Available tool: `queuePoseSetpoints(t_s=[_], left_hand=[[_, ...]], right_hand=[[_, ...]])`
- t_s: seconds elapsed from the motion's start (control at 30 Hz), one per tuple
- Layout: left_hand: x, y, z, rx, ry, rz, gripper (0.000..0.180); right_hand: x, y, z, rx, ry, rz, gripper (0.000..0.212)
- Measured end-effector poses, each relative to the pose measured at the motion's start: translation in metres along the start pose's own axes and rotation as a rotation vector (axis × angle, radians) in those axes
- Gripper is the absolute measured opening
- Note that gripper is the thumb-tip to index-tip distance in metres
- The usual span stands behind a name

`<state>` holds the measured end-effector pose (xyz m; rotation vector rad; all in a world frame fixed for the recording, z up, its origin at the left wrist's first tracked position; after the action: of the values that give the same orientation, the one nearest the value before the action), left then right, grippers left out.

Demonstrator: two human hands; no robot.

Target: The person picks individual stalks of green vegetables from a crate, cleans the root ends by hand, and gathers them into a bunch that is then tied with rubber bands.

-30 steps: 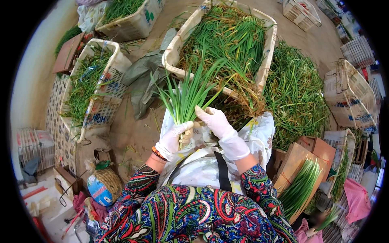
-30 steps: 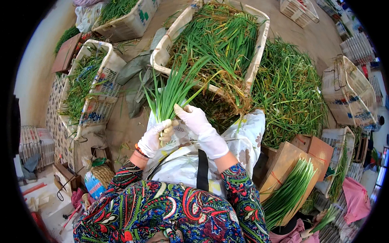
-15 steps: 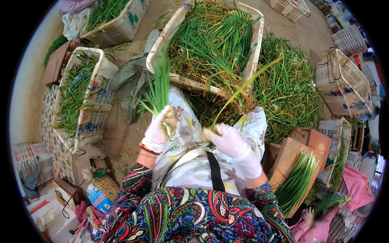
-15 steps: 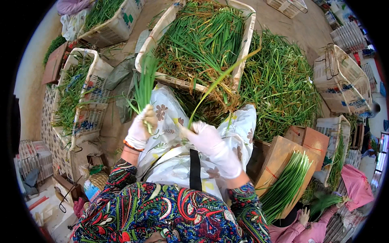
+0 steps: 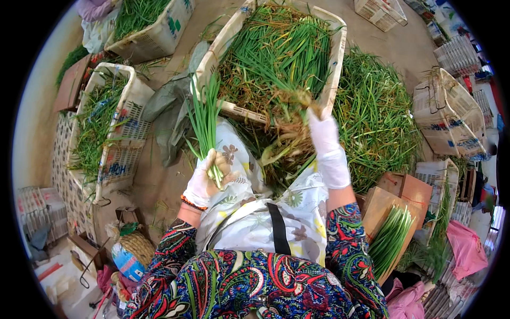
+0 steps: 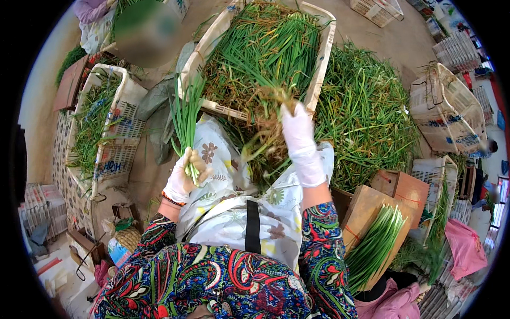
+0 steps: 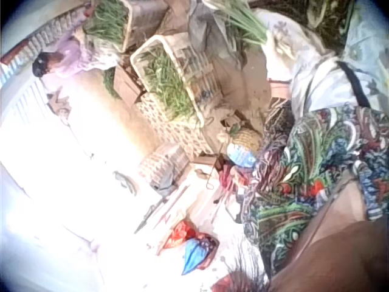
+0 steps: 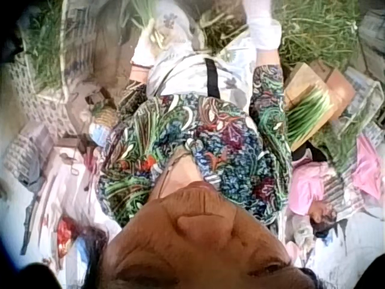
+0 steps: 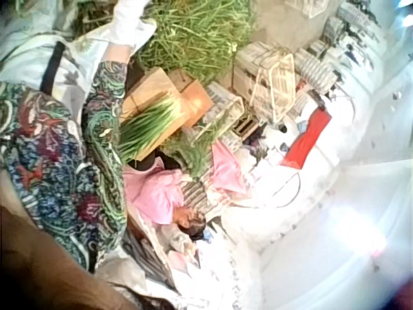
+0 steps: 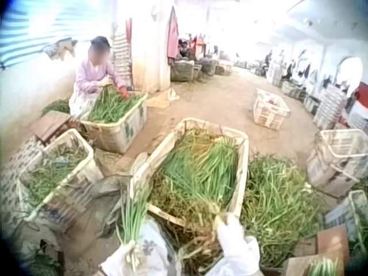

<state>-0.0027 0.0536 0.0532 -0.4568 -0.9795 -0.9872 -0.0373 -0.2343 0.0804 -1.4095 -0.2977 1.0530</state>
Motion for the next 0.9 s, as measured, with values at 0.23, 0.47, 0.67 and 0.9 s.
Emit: queuePoseSetpoints(t_s=[0.23,0.47,0.67,0.9], left_hand=[[-0.018,0.005,-0.014,-0.086,-0.171,0.221,0.028],[-0.006,0.005,-0.007,-0.108,0.012,0.137,0.029],[0.036,0.003,-0.011,0.027,0.047,0.048,0.03],[0.037,0.028,-0.03,-0.214,-0.525,0.304,0.038]], right_hand=[[-0.025,0.02,0.031,-0.416,-0.281,0.666,0.033],[-0.088,0.022,0.06,-0.635,-0.001,0.522,0.029],[-0.175,0.003,0.061,-0.42,0.245,0.031,0.025],[-0.26,-0.013,0.028,-0.095,0.575,-0.087,0.046]])
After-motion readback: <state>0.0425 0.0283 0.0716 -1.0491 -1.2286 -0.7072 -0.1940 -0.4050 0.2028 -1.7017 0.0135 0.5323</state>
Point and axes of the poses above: each hand's wrist, its own z-axis away from the middle knuckle, its own x-axis out of the palm, y = z × x, the point moved 1 cm from there along -z, towards the middle knuckle
